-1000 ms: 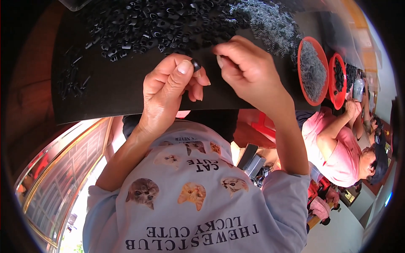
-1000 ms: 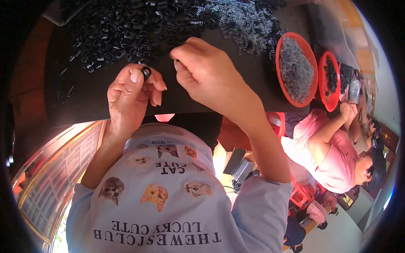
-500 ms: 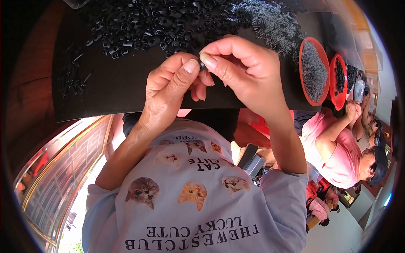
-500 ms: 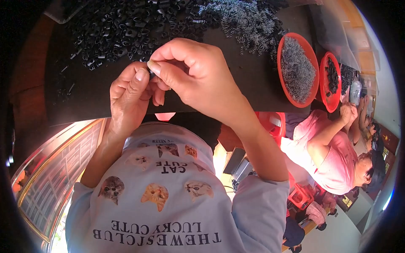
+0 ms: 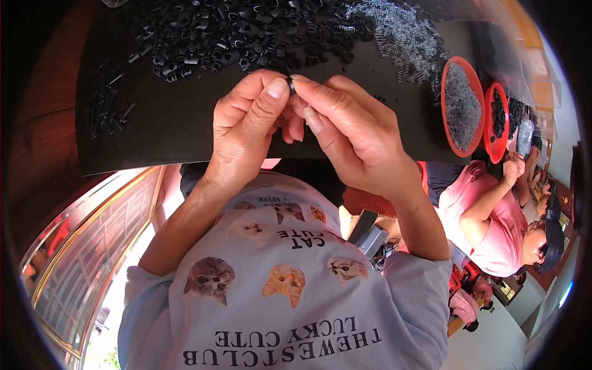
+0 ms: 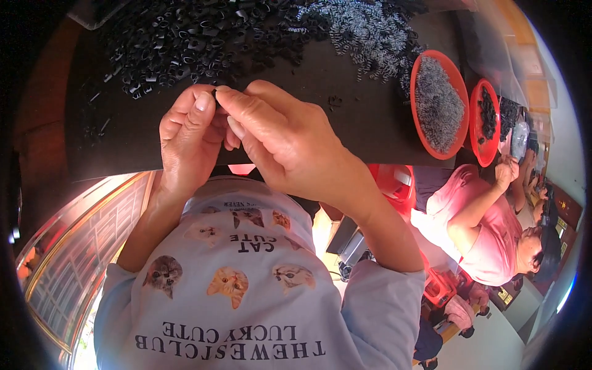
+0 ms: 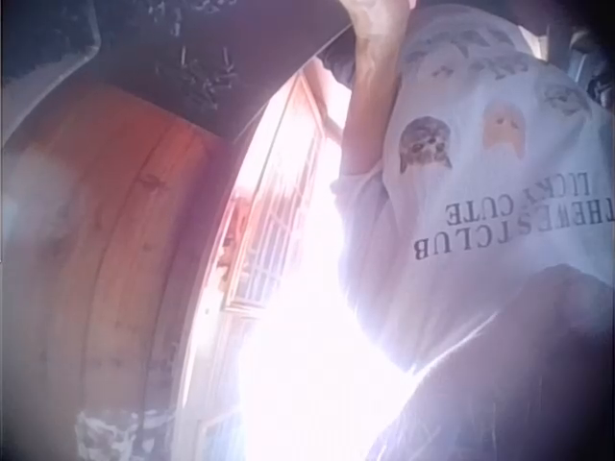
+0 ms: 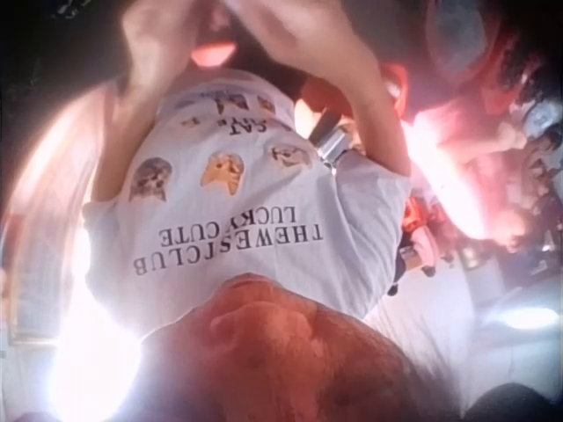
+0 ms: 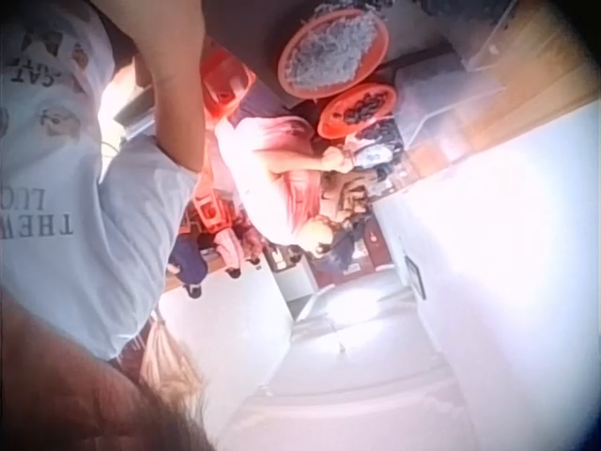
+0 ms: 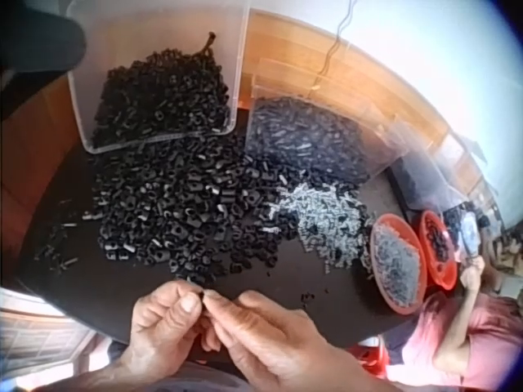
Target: The person empties plastic parts from a container onto the table and assembles cord locks by inserting springs into plastic components by hand.
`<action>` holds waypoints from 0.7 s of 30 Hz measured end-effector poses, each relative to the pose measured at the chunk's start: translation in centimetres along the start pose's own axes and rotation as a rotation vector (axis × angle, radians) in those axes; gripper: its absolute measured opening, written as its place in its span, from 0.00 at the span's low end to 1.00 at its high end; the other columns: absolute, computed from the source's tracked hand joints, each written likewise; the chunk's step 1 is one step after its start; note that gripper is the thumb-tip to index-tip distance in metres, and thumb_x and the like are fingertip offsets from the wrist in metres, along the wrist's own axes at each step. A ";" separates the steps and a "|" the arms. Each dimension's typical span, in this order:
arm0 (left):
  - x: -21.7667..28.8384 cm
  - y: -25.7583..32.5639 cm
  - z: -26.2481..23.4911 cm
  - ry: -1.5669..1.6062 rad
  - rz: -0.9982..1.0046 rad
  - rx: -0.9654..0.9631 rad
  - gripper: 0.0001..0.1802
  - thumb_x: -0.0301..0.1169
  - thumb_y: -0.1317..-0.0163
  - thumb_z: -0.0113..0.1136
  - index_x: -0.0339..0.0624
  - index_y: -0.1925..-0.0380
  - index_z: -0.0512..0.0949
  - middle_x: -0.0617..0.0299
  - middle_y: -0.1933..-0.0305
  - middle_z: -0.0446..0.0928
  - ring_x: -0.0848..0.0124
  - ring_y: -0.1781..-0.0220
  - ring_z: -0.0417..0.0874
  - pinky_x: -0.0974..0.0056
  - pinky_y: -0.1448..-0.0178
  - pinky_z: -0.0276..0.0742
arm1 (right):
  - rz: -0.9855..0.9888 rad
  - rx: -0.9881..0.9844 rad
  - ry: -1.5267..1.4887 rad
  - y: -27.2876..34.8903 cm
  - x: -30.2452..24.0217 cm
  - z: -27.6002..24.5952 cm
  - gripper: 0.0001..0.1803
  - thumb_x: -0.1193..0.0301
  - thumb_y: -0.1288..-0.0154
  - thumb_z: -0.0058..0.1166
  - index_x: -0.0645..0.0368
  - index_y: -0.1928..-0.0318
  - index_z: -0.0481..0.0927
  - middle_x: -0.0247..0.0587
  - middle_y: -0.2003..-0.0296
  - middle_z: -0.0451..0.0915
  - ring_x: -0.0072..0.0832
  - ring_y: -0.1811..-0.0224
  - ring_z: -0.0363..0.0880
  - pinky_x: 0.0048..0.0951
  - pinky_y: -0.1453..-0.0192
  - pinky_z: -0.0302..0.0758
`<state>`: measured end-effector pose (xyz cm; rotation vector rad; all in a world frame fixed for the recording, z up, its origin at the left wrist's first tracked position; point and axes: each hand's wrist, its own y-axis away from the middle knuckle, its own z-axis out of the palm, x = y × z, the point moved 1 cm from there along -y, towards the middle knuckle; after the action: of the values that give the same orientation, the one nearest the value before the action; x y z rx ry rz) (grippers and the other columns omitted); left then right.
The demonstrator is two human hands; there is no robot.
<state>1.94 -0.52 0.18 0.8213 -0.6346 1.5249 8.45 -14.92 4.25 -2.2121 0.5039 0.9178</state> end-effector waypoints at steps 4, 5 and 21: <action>-0.1 0.1 -0.5 -0.072 0.016 -0.047 0.15 0.39 0.25 0.47 0.37 0.61 0.74 0.58 0.66 0.78 0.75 0.73 0.76 0.71 0.67 0.73 | 0.110 -0.027 0.078 -1.6 0.9 -2.5 0.13 0.82 0.39 0.56 0.64 0.53 0.80 0.40 0.72 0.76 0.29 0.72 0.78 0.30 0.69 0.74; -0.3 0.0 -0.4 -0.110 0.017 -0.090 0.15 0.39 0.25 0.46 0.36 0.58 0.74 0.54 0.65 0.78 0.73 0.73 0.76 0.69 0.67 0.74 | 0.130 0.013 0.129 -1.7 2.3 -2.9 0.09 0.81 0.40 0.57 0.63 0.57 0.81 0.40 0.73 0.76 0.31 0.72 0.78 0.31 0.68 0.74; 0.1 0.3 0.0 -0.086 -0.018 -0.063 0.14 0.36 0.25 0.47 0.36 0.61 0.75 0.61 0.67 0.79 0.78 0.73 0.76 0.73 0.67 0.74 | 0.061 -0.358 0.797 -3.9 4.3 -1.9 0.12 0.75 0.42 0.59 0.57 0.57 0.80 0.37 0.63 0.74 0.38 0.65 0.81 0.39 0.67 0.77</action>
<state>1.66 -0.47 0.22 0.8458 -0.7333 1.4523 14.49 -14.01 3.81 -2.8757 0.8117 0.1057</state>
